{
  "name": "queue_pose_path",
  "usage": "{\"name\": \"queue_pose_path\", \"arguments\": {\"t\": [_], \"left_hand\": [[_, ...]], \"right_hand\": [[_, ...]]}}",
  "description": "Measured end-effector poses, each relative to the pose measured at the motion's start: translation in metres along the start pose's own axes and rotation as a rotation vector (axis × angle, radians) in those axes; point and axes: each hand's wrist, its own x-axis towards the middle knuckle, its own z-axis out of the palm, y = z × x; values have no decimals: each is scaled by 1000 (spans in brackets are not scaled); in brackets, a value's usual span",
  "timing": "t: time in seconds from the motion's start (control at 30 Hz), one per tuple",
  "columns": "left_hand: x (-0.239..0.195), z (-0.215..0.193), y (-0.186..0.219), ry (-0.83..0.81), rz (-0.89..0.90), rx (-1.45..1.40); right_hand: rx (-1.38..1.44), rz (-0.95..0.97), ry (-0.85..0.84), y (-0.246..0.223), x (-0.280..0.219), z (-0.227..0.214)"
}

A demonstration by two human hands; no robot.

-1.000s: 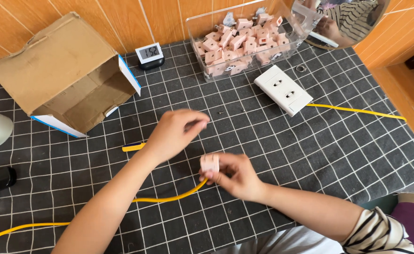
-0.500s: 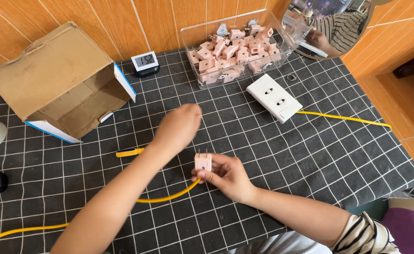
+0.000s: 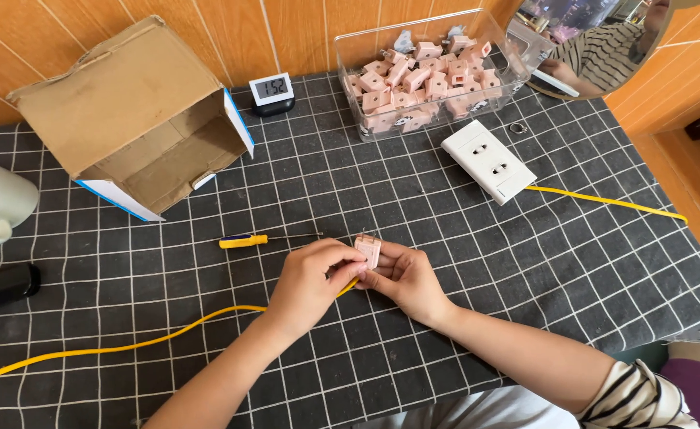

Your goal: The person assembles a two-prong electrical plug by inserting wires into a pink plastic housing and securing them with a screwdriver. They then attach the plug to a yellow cable and tighten the screws to complete the assembly.

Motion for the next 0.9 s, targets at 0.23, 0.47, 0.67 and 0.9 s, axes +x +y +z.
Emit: {"name": "queue_pose_path", "arguments": {"t": [0.23,0.47,0.67,0.9], "left_hand": [[-5,4,-11,92,140,208],[0,10,-15,13,-292,-342],[2,10,-25,74,-371,-389],[2,8,-20,41,-369,-396]], "right_hand": [[34,-41,-44,5,-2,0],[-144,-137,-116,-13,-2,5],[-739,-366,16,-44,15,-28],[-1463,-219,221,-21,32,-64]]}}
